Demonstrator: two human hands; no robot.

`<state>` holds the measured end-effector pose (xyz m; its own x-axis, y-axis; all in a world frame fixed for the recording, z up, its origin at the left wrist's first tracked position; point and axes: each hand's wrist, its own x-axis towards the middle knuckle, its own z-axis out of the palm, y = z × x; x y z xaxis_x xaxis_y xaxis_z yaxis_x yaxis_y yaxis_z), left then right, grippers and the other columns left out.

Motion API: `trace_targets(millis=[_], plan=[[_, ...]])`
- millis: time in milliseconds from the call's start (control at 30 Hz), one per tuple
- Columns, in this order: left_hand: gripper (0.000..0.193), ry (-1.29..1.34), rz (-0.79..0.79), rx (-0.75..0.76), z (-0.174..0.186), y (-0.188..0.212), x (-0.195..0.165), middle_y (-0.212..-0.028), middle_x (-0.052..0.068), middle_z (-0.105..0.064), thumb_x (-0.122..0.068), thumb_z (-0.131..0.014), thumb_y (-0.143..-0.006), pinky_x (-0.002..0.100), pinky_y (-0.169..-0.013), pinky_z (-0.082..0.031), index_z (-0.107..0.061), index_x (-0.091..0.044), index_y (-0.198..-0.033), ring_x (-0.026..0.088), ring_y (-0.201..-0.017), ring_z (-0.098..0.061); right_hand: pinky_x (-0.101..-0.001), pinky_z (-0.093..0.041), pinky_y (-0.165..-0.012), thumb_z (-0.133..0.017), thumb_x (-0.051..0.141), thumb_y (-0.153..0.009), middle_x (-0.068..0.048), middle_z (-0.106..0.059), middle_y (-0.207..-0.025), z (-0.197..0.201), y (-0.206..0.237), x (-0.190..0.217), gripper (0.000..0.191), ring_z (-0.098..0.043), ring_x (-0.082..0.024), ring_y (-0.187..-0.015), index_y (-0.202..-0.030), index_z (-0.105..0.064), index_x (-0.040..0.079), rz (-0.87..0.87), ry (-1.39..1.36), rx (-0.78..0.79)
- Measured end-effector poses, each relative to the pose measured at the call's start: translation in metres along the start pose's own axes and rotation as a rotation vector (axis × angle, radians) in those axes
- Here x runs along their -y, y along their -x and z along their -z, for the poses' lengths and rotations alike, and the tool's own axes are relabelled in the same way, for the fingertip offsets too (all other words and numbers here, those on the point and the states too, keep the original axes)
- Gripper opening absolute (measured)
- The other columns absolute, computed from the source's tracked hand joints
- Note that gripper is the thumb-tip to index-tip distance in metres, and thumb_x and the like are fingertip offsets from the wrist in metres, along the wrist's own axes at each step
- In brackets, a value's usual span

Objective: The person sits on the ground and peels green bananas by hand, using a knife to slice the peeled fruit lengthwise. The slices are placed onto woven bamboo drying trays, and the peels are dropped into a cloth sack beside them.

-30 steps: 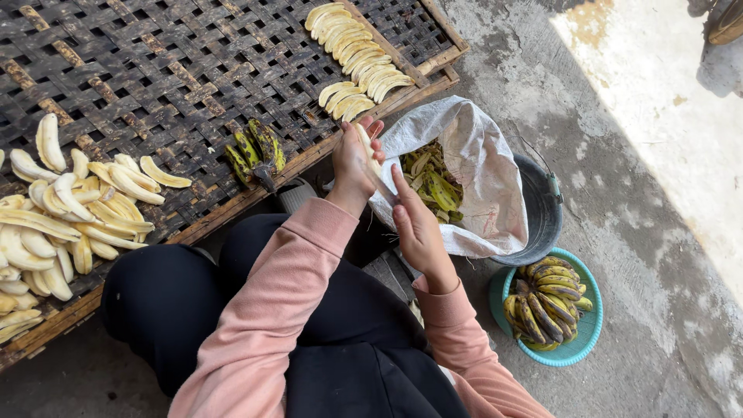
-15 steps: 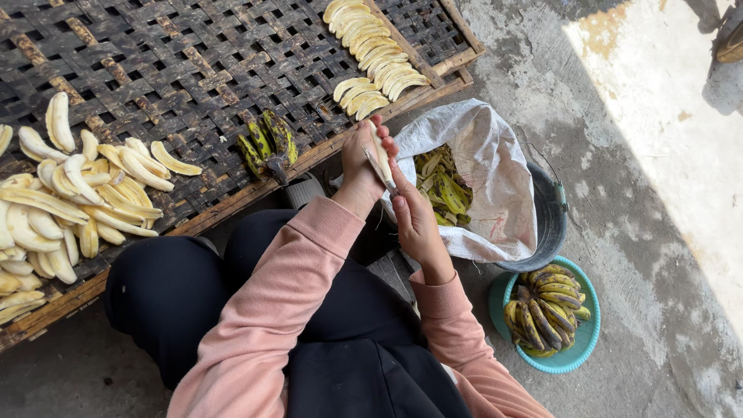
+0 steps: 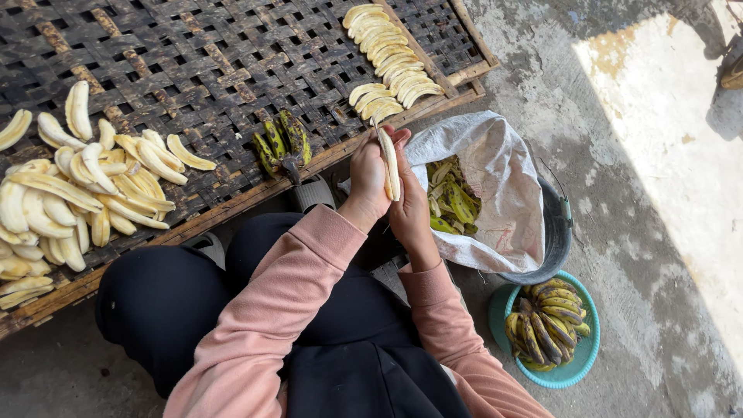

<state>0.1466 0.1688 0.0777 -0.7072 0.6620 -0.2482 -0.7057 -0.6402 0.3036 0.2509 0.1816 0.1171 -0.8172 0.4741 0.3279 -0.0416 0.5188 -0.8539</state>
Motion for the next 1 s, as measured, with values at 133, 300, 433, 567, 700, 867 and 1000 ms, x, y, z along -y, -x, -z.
trace_targets(millis=[133, 300, 433, 567, 700, 867, 1000], plan=[[0.024, -0.022, -0.135, 0.129, 0.013, -0.001, -0.013, -0.125, 0.024, -0.068, -0.011, -0.038, -0.105, 0.035, -0.111, -0.048, -0.058, 0.001, -0.109, 0.028, -0.125, -0.064, -0.0393, -0.046, -0.110, -0.054, 0.010, -0.107, -0.019, -0.057, -0.149, -0.014, -0.013, 0.005, 0.056, -0.059, -0.034, -0.133, -0.161, -0.039, 0.014, -0.006, 0.098, 0.021], [0.039, -0.280, -0.177, 0.046, 0.040, -0.023, -0.060, -0.119, 0.016, -0.070, -0.031, -0.047, -0.109, 0.030, -0.099, -0.054, -0.067, 0.002, -0.114, 0.019, -0.112, -0.066, -0.0468, -0.053, -0.081, -0.064, 0.017, -0.103, -0.015, -0.063, -0.104, -0.031, -0.043, 0.008, 0.063, -0.065, -0.037, -0.096, -0.162, -0.041, 0.024, -0.003, 0.634, 0.119], [0.028, -0.841, -0.142, -0.101, 0.080, -0.034, -0.110, -0.095, 0.014, -0.070, -0.012, -0.074, -0.091, 0.034, -0.061, -0.059, -0.061, 0.004, -0.110, 0.020, -0.076, -0.070, -0.0457, -0.052, -0.067, -0.070, 0.025, -0.096, -0.016, -0.062, -0.103, -0.059, -0.069, -0.010, 0.073, -0.065, -0.037, -0.093, -0.160, -0.035, 0.020, 0.178, 0.841, 0.083], [0.039, -1.282, -0.316, -0.642, 0.120, -0.036, -0.164, -0.102, 0.013, -0.072, -0.019, -0.070, -0.095, 0.033, -0.065, -0.065, -0.054, 0.000, -0.125, 0.018, -0.078, -0.075, -0.0452, -0.053, -0.072, -0.064, 0.025, -0.100, -0.018, -0.063, -0.108, -0.077, -0.091, -0.062, 0.073, -0.066, -0.035, -0.093, -0.163, -0.030, 0.009, 0.004, 0.775, 0.080], [0.072, -1.869, -0.889, -1.220, 0.143, -0.024, -0.197, -0.128, 0.026, -0.056, -0.034, -0.075, -0.078, 0.051, -0.087, -0.056, -0.046, 0.003, -0.133, 0.038, -0.113, -0.062, -0.0402, -0.055, -0.087, -0.066, 0.041, -0.108, -0.026, -0.066, -0.122, -0.085, -0.100, -0.117, 0.059, -0.067, -0.034, -0.107, -0.141, -0.050, -0.005, -0.096, 0.383, 0.044], [0.061, -1.766, -0.252, -0.612, 0.127, -0.016, -0.164, -0.138, 0.019, -0.054, -0.031, -0.077, -0.094, 0.046, -0.102, -0.054, -0.050, -0.002, -0.140, 0.034, -0.122, -0.060, -0.0396, -0.057, -0.074, -0.077, 0.054, -0.084, -0.019, -0.076, -0.088, -0.126, -0.100, -0.131, 0.063, -0.073, -0.028, -0.081, -0.106, -0.072, -0.005, -0.407, 0.134, 0.137], [0.069, -2.161, -0.246, -0.332, 0.117, -0.010, -0.121, -0.125, 0.021, -0.060, -0.015, -0.090, -0.066, 0.050, -0.086, -0.055, -0.055, -0.003, -0.124, 0.038, -0.110, -0.062, -0.0395, -0.057, -0.071, -0.089, 0.046, -0.071, -0.016, -0.073, -0.081, -0.159, -0.123, -0.123, 0.058, -0.072, -0.025, -0.074, -0.093, -0.073, -0.006, -0.334, 0.333, 0.186]])
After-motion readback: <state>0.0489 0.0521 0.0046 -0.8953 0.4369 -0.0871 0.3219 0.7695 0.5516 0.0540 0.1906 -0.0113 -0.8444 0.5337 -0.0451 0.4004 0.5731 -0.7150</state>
